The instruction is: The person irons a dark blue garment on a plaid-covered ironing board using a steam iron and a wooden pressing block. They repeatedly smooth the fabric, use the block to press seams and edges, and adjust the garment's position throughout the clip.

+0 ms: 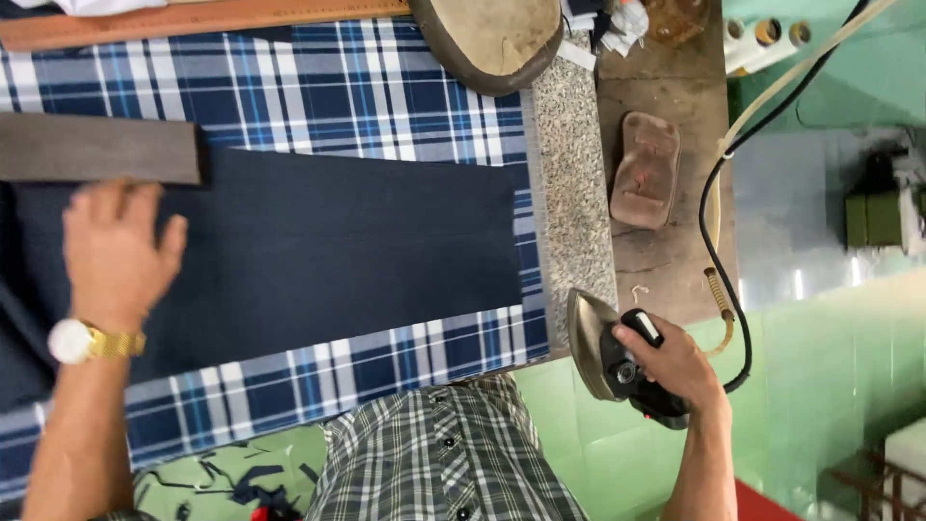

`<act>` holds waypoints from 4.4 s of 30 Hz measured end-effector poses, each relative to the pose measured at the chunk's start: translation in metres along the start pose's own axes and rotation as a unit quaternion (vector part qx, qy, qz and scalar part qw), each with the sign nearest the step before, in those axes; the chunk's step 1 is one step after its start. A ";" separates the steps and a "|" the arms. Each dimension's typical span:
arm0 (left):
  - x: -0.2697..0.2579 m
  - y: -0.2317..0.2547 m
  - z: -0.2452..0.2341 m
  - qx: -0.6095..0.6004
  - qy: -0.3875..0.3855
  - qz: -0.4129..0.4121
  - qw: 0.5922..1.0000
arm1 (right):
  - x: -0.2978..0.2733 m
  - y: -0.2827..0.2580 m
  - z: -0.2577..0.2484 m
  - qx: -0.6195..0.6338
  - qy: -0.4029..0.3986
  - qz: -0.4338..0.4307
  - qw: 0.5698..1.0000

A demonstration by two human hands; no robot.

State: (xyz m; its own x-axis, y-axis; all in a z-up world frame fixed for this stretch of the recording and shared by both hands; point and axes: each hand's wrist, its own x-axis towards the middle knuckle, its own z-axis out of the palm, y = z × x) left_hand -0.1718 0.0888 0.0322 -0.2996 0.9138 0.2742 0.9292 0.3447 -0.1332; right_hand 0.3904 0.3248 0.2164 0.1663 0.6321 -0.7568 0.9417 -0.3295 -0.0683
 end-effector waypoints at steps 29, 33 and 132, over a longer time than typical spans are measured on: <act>-0.118 0.433 -0.082 -0.350 0.028 -0.248 0.903 | 0.285 -0.119 -0.097 0.062 0.310 -0.553 0.771; -0.080 0.431 -0.082 -0.363 0.007 -0.148 0.920 | 0.281 -0.205 -0.069 0.325 -0.058 -0.341 0.880; -0.024 0.184 -0.013 -0.158 0.111 -0.027 0.981 | 0.005 -0.170 0.007 -0.090 0.048 -0.461 0.881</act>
State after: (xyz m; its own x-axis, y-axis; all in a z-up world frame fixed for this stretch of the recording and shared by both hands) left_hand 0.0087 0.1276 0.0138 -0.3280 0.8146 0.4783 0.9445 0.2745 0.1802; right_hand 0.2294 0.3791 0.2192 -0.6789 0.6317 -0.3742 0.7185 0.4667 -0.5157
